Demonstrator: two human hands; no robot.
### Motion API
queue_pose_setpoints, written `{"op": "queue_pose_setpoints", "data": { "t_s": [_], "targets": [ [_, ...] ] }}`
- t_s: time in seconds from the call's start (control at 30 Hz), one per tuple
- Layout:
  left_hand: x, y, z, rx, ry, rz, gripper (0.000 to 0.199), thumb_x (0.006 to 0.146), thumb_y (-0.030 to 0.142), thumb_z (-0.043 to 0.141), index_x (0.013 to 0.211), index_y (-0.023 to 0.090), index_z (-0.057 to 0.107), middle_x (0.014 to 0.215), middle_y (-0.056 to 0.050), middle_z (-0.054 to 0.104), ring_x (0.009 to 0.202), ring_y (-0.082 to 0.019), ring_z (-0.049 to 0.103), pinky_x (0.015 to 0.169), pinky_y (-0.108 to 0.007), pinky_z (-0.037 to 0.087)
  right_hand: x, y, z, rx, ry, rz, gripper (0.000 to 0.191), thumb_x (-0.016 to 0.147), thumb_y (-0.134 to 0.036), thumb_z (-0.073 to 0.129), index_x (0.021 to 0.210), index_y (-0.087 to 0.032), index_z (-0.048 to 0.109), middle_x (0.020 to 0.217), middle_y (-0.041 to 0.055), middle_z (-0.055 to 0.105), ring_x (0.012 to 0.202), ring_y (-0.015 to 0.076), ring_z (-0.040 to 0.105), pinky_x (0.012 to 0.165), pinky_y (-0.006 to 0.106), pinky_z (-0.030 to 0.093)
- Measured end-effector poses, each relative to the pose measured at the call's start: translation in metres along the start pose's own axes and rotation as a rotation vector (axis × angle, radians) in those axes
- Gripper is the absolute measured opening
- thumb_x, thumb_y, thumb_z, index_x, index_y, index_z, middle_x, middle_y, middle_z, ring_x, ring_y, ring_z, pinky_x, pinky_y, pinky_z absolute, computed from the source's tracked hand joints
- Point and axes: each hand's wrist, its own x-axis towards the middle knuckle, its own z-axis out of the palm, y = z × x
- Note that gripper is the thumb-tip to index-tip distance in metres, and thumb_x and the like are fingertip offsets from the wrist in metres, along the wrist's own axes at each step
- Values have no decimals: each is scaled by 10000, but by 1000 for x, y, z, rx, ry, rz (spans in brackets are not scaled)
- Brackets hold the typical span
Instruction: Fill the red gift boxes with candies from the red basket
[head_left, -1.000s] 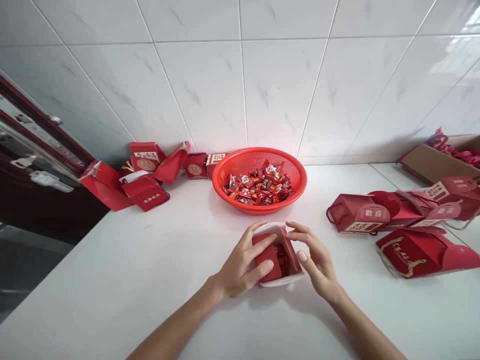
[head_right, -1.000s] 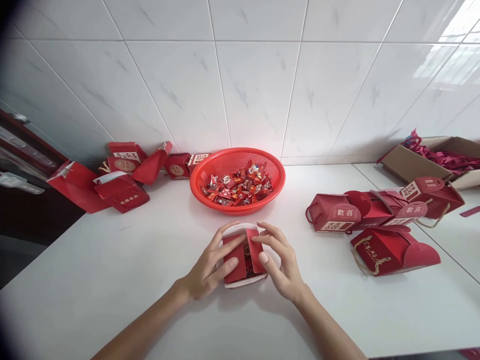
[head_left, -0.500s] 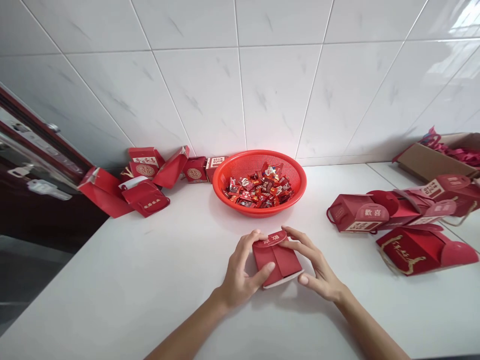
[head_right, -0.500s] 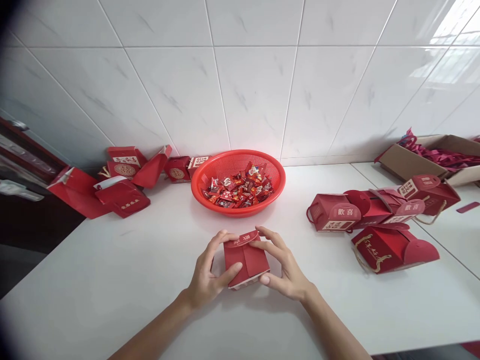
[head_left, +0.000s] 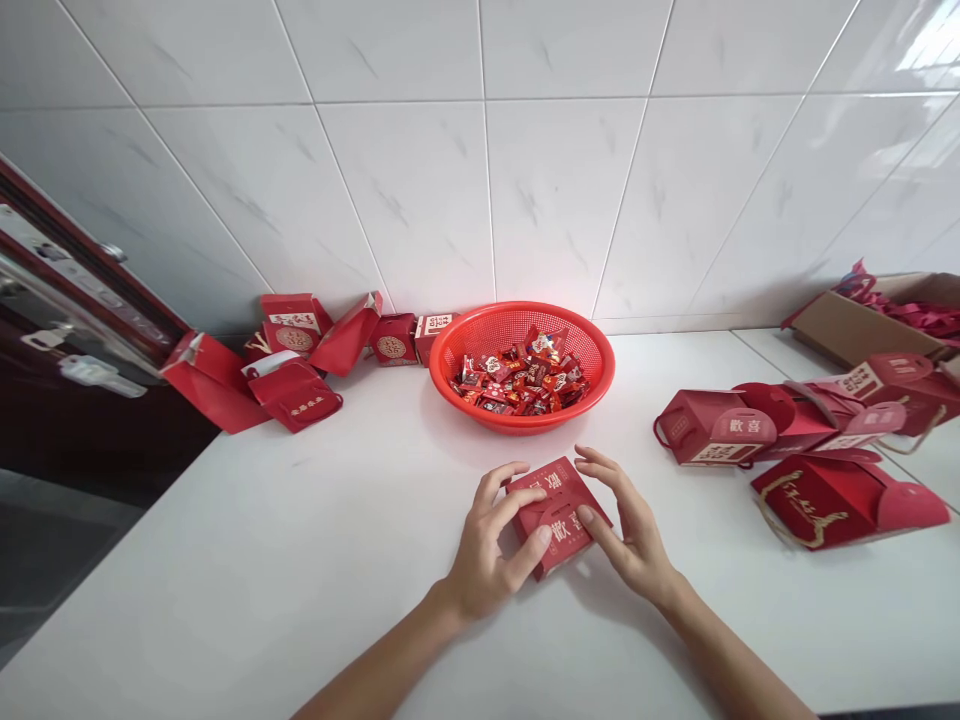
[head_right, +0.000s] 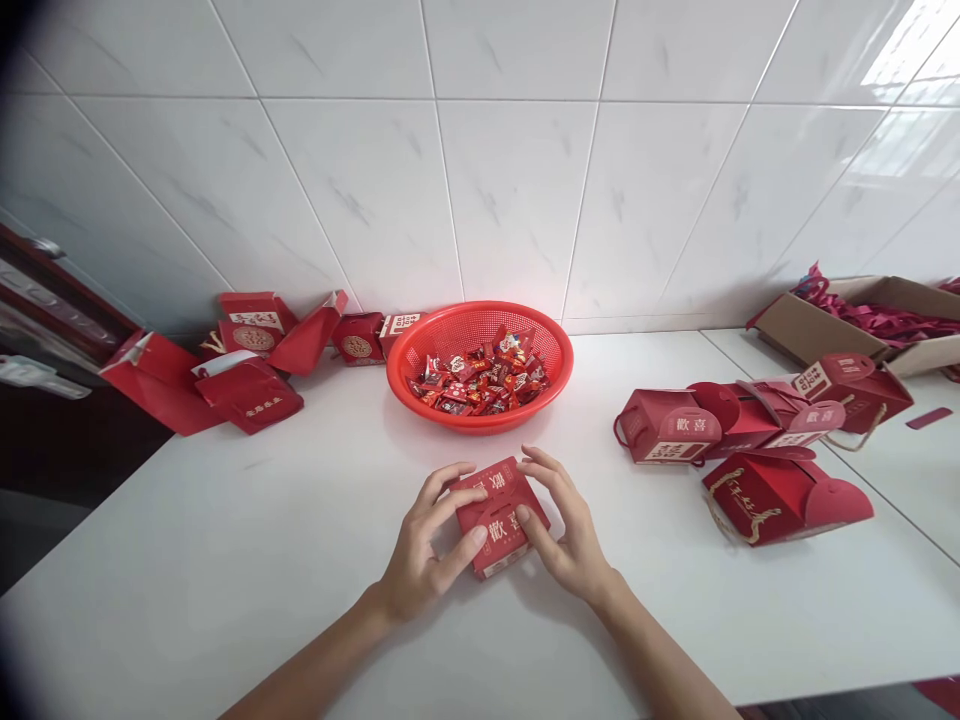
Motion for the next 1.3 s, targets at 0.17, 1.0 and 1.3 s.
{"op": "queue_pose_setpoints", "data": {
  "t_s": [0.17, 1.0, 1.3],
  "targets": [
    [-1, 1, 4, -13, 12, -81, 289, 995, 375, 583, 1243, 255, 669, 1378, -119, 567, 1281, -294, 603, 1068, -460, 543, -3, -13, 9, -248, 72, -112, 241, 994, -217, 590, 1212, -288, 663, 1403, 144, 621, 1236, 304, 639, 966, 472, 576],
    [-6, 3, -4, -104, -133, -119, 318, 1026, 392, 521, 1237, 254, 715, 1486, -144, 546, 1312, -313, 602, 1083, -492, 538, -71, 29, -136, -1203, 495, 44, 441, 974, -470, 529, 1259, -155, 651, 1315, 222, 654, 1173, 412, 595, 1000, 594, 448],
    [-5, 6, -3, -95, -185, -122, 303, 1029, 382, 502, 1195, 242, 713, 1466, -146, 557, 1265, -293, 638, 1039, -453, 564, -76, 49, -165, -1224, 690, 249, 479, 889, -498, 512, 1119, -134, 722, 1175, 225, 708, 1085, 423, 609, 1031, 665, 354]
  ]
}}
